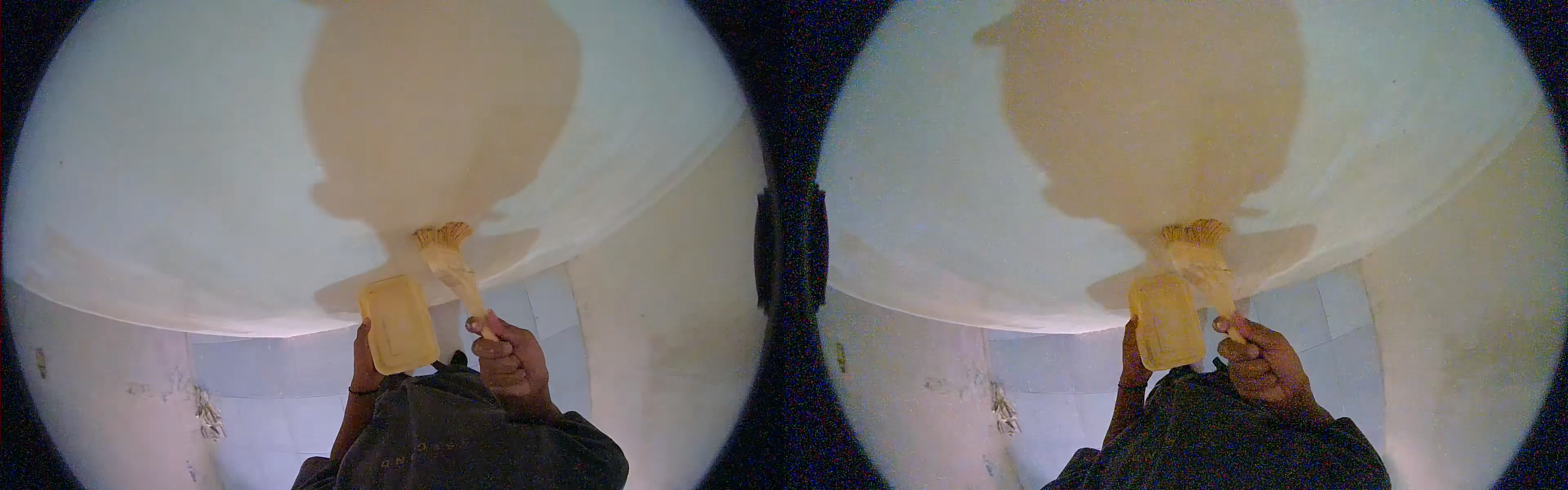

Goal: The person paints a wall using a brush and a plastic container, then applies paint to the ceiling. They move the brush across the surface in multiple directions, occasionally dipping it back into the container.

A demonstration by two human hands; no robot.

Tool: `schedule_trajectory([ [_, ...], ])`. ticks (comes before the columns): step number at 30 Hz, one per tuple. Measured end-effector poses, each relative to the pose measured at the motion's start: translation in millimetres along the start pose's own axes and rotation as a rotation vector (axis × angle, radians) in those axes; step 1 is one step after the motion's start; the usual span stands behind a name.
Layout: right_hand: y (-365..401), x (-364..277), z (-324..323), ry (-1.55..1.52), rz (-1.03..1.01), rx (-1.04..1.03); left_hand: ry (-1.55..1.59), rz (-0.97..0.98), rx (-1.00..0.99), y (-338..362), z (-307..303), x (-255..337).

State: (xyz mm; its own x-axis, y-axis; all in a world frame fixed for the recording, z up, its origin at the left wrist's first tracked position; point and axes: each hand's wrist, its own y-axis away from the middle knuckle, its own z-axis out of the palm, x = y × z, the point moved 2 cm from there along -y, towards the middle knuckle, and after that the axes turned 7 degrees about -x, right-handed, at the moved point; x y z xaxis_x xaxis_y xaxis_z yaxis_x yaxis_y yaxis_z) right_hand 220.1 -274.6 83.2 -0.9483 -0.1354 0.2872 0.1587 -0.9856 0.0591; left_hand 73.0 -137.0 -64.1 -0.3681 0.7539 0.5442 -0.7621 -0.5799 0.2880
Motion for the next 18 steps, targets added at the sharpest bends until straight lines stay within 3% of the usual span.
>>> schedule_trajectory([
  [1,-0.2,-1.2,-4.5,0.056,-0.005,0.033,0.144,-0.022,-0.035,-0.1,-1.9,-2.2],
  [5,-12.8,0.3,-24.0,0.223,-0.034,0.104,0.088,-0.008,-0.033,0.6,-12.5,-7.2],
  [7,-23.2,0.8,-35.8,0.717,-0.141,0.331,0.006,0.01,0.038,0.4,-22.7,-9.2],
  [8,-30.7,1.6,-55.9,0.711,-0.142,0.326,-0.001,0.008,0.039,-0.5,-34.6,-13.5],
  [10,-43.6,-4.8,-77.2,1.069,-0.208,0.394,0.062,0.011,-0.004,-2.0,-33.9,-13.6],
  [14,-51.5,-11.6,-85.7,1.207,-0.245,0.48,-0.038,0.039,0.054,-0.1,-29.0,-9.7],
  [16,-47.0,-10.3,-70.6,1.125,-0.268,0.44,-0.379,0.155,-0.057,4.2,-4.2,2.1],
  [18,-40.1,-7.2,-61.0,1.142,-0.228,0.481,-0.182,0.087,-0.026,-0.6,-2.3,0.9],
])
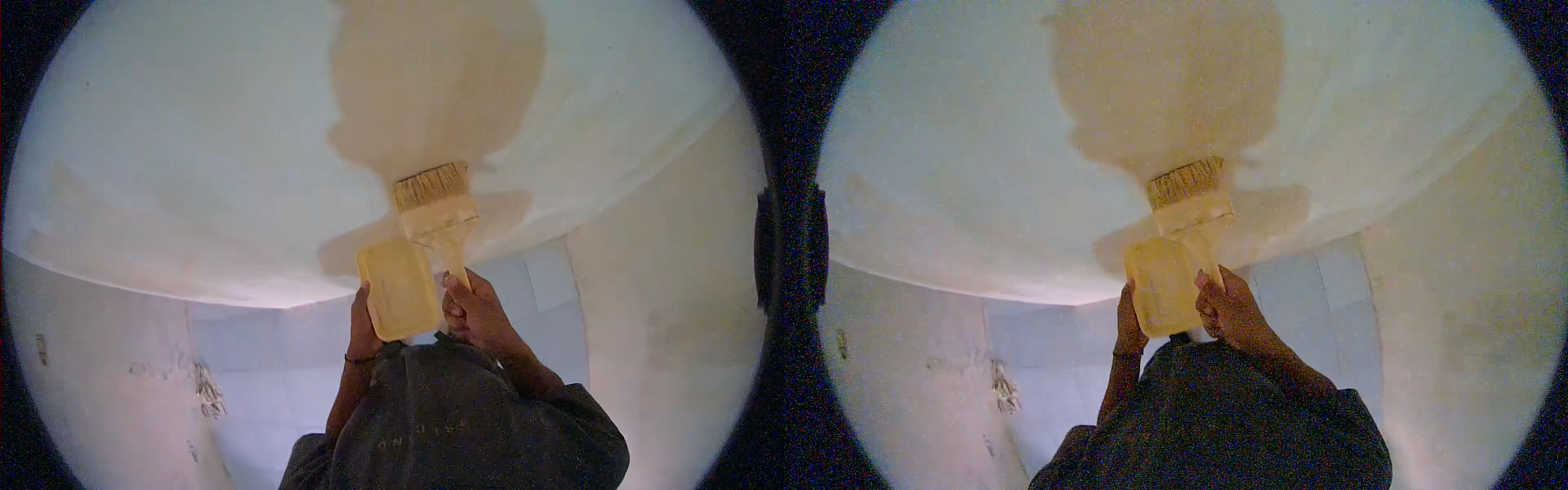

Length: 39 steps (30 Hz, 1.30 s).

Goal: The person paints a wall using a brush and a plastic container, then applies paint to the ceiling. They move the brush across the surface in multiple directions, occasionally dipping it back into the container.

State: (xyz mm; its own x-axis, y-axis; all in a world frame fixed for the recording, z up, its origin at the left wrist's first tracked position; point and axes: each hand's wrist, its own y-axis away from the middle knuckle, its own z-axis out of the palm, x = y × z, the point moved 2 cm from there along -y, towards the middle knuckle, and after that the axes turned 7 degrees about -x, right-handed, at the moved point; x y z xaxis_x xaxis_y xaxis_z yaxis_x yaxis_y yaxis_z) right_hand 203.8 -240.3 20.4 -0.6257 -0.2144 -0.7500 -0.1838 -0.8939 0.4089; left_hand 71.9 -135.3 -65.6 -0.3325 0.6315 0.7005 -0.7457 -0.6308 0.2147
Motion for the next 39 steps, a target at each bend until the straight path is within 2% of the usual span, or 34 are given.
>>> schedule_trajectory([
  [1,5.2,-1.5,0.0,-0.004,0.062,-0.029,0.181,-0.054,0.013,-0.2,2.8,0.5],
  [5,11.8,22.2,-3.0,0.046,0.246,-0.072,0.142,-0.031,0.041,2.0,5.9,4.5],
  [11,24.5,51.8,-1.4,-0.003,0.355,-0.103,0.151,0.099,0.009,-1.2,-1.9,-2.3],
  [13,26.0,53.3,1.7,0.017,0.333,-0.1,0.117,0.142,0.007,-7.4,-13.8,-10.6],
  [16,23.6,56.1,4.2,0.019,0.32,-0.086,0.051,0.209,-0.035,-2.5,4.2,-5.8],
  [19,21.9,51.7,15.1,-0.019,0.323,-0.04,0.124,0.103,-0.036,2.1,8.7,-5.6],
  [24,9.8,54.3,22.9,-0.155,0.367,0.003,-0.001,0.161,-0.076,-1.7,-3.8,-6.2],
  [26,8.5,59.2,21.5,-0.364,0.348,-0.073,-0.026,0.163,-0.078,2.0,-1.9,-5.8],
  [28,7.0,61.7,18.8,-0.403,0.369,-0.106,-0.068,0.166,-0.035,7.5,1.1,-2.0],
  [32,-4.2,68.5,4.9,-0.494,0.424,-0.181,-0.054,0.157,-0.075,2.6,-15.3,-11.8],
  [34,-17.0,87.7,-7.2,-0.496,0.432,-0.189,-0.152,0.164,-0.008,-1.1,-38.4,-26.2],
  [39,-12.8,88.7,-4.8,-0.407,0.444,-0.155,-0.128,0.196,-0.031,-0.7,-35.7,-24.2],
])
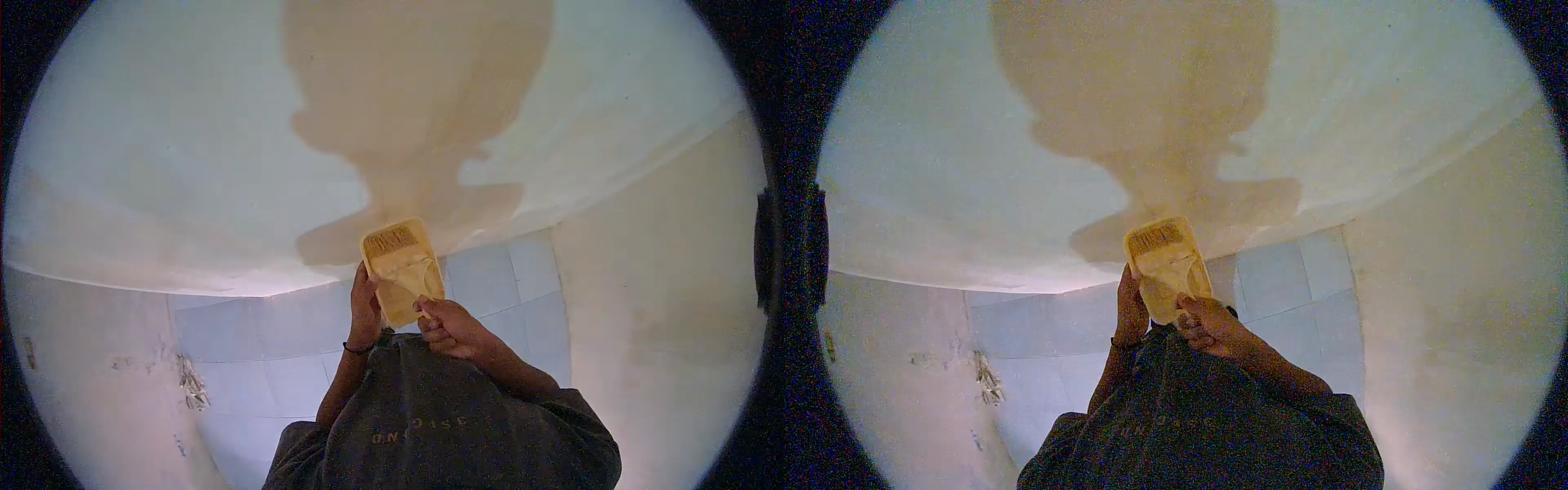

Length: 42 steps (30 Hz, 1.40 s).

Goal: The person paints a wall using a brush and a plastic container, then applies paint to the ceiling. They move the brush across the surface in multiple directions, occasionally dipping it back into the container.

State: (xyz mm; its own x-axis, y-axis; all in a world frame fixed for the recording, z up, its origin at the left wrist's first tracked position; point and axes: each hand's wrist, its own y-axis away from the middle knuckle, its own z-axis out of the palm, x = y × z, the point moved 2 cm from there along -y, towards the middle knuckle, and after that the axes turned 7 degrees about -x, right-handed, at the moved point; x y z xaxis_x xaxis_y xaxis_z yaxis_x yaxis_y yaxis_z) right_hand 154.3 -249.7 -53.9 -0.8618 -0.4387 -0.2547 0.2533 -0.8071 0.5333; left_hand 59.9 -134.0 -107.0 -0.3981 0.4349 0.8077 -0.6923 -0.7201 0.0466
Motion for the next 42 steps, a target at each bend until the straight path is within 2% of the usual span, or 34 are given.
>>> schedule_trajectory([
  [3,0.0,3.0,-5.1,0.027,0.001,0.037,0.061,-0.038,0.002,0.3,6.0,4.8],
  [5,1.9,3.8,-5.9,-0.032,0.027,-0.021,0.118,-0.068,-0.004,1.0,9.0,8.4],
  [8,9.6,6.2,-1.5,0.015,0.042,-0.001,0.082,-0.027,-0.023,1.5,13.6,16.4],
  [10,14.1,11.4,-2.7,-0.006,0.062,0.009,-0.074,0.07,-0.005,1.2,4.4,11.4],
  [15,25.5,27.5,-11.9,0.014,0.09,0.061,-0.027,0.126,-0.024,0.5,-0.5,6.7],
  [17,25.5,29.7,-17.1,-0.035,0.114,-0.039,-0.013,0.102,-0.001,-1.1,-4.3,2.9],
  [20,24.4,27.9,-15.6,0.007,0.101,-0.007,0.069,0.114,-0.009,-1.9,-10.2,-0.4],
  [24,21.5,21.1,-6.1,0.042,0.104,0.025,-0.046,0.157,0.023,2.9,0.5,8.2],
  [26,16.5,14.0,-1.2,0.123,-0.002,0.046,-0.199,0.153,-0.001,5.8,6.3,12.7],
  [27,13.1,9.7,0.4,0.127,0.001,0.04,-0.203,0.159,0.004,7.1,9.9,16.1],
  [29,4.5,-6.9,8.2,0.109,-0.051,-0.002,-0.041,-0.006,0.089,5.4,17.7,20.1],
  [33,-12.1,-14.4,12.0,0.03,0.021,-0.021,0.159,0.016,0.131,0.4,2.8,7.2],
  [37,-11.8,-19.2,9.0,0.065,0.044,-0.038,0.149,0.052,0.129,-0.1,9.4,15.0],
  [42,2.2,-32.9,19.8,0.023,0.101,-0.093,-0.046,0.091,0.174,-5.7,27.0,37.9],
])
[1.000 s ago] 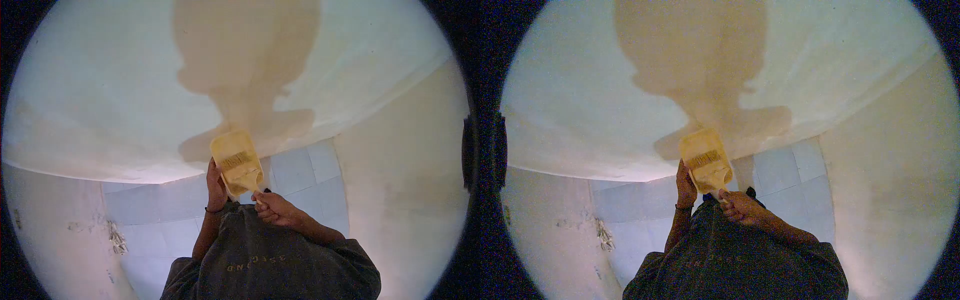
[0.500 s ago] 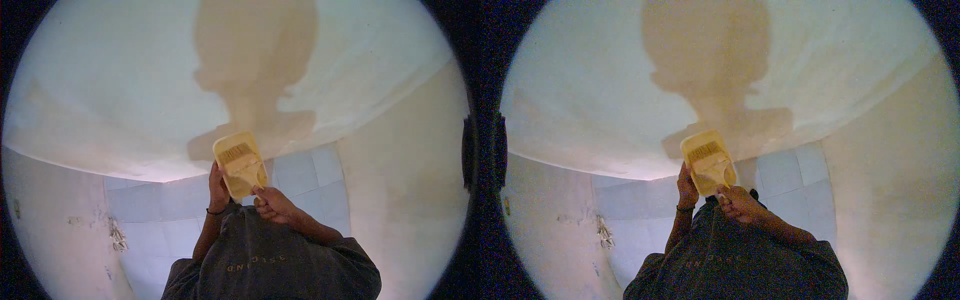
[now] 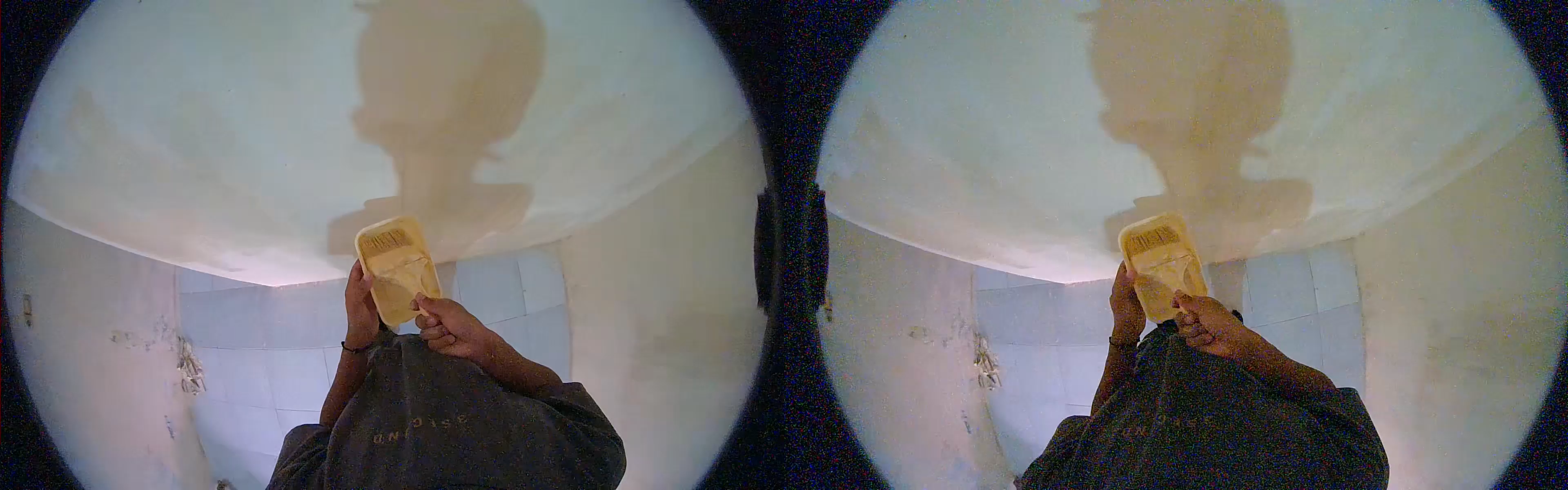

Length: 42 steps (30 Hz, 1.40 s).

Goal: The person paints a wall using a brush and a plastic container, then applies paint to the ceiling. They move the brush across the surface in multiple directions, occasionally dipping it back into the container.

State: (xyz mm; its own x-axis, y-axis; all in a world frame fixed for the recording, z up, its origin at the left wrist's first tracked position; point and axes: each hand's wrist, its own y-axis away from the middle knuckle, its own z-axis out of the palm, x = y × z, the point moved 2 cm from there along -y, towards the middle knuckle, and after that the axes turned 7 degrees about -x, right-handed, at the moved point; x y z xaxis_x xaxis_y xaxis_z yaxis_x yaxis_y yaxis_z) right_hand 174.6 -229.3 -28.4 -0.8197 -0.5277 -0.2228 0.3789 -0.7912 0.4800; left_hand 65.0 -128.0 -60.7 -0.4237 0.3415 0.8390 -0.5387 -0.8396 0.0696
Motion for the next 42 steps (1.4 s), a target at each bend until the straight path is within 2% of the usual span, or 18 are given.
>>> schedule_trajectory([
  [3,15.3,-2.1,13.9,-0.024,0.033,0.037,0.12,0.034,-0.019,-2.2,11.3,11.8],
  [10,53.7,13.4,23.0,-0.206,0.084,-0.06,0.14,0.12,-0.005,-6.9,25.6,30.0],
  [12,43.1,29.0,2.3,-0.248,0.079,-0.098,0.106,0.111,-0.014,-1.6,10.4,10.7],
  [17,56.7,22.9,22.9,-0.216,-0.001,-0.052,0.002,0.13,-0.054,-0.4,24.5,25.1],
  [20,50.5,18.7,26.4,-0.249,-0.054,-0.124,0.061,0.061,-0.109,5.6,28.4,26.5],
  [21,50.9,15.5,31.6,-0.25,-0.059,-0.128,-0.027,0.039,-0.096,11.6,35.4,31.9],
  [23,53.3,7.7,41.5,-0.201,-0.12,-0.024,-0.117,0.015,-0.086,18.9,39.9,31.6],
  [25,46.9,2.2,33.0,-0.199,-0.134,-0.018,-0.016,-0.089,-0.051,17.7,33.0,11.5],
  [26,46.7,-0.1,34.3,-0.19,-0.147,-0.005,0.242,-0.137,-0.1,15.1,34.3,7.0],
  [27,45.0,2.0,33.6,-0.188,-0.151,-0.008,0.241,-0.135,-0.105,14.7,30.5,5.4],
  [29,39.7,6.1,29.4,-0.207,-0.151,-0.044,0.198,-0.263,-0.072,15.8,24.2,2.6],
  [33,36.2,6.5,25.0,-0.151,-0.19,-0.034,0.231,-0.301,-0.077,24.4,18.0,6.0],
  [35,34.0,-3.9,17.8,-0.11,-0.242,0.024,-0.053,-0.277,-0.059,26.2,9.1,2.5],
  [39,28.6,-27.6,17.3,-0.023,-0.345,0.02,0.045,-0.229,-0.137,31.7,6.3,5.5],
  [41,35.2,-32.2,25.8,0.194,-0.436,0.209,-0.186,-0.252,-0.067,32.1,5.9,-0.3],
  [42,32.8,-33.4,29.8,0.193,-0.437,0.203,-0.19,-0.249,-0.065,28.2,-3.3,-8.1],
])
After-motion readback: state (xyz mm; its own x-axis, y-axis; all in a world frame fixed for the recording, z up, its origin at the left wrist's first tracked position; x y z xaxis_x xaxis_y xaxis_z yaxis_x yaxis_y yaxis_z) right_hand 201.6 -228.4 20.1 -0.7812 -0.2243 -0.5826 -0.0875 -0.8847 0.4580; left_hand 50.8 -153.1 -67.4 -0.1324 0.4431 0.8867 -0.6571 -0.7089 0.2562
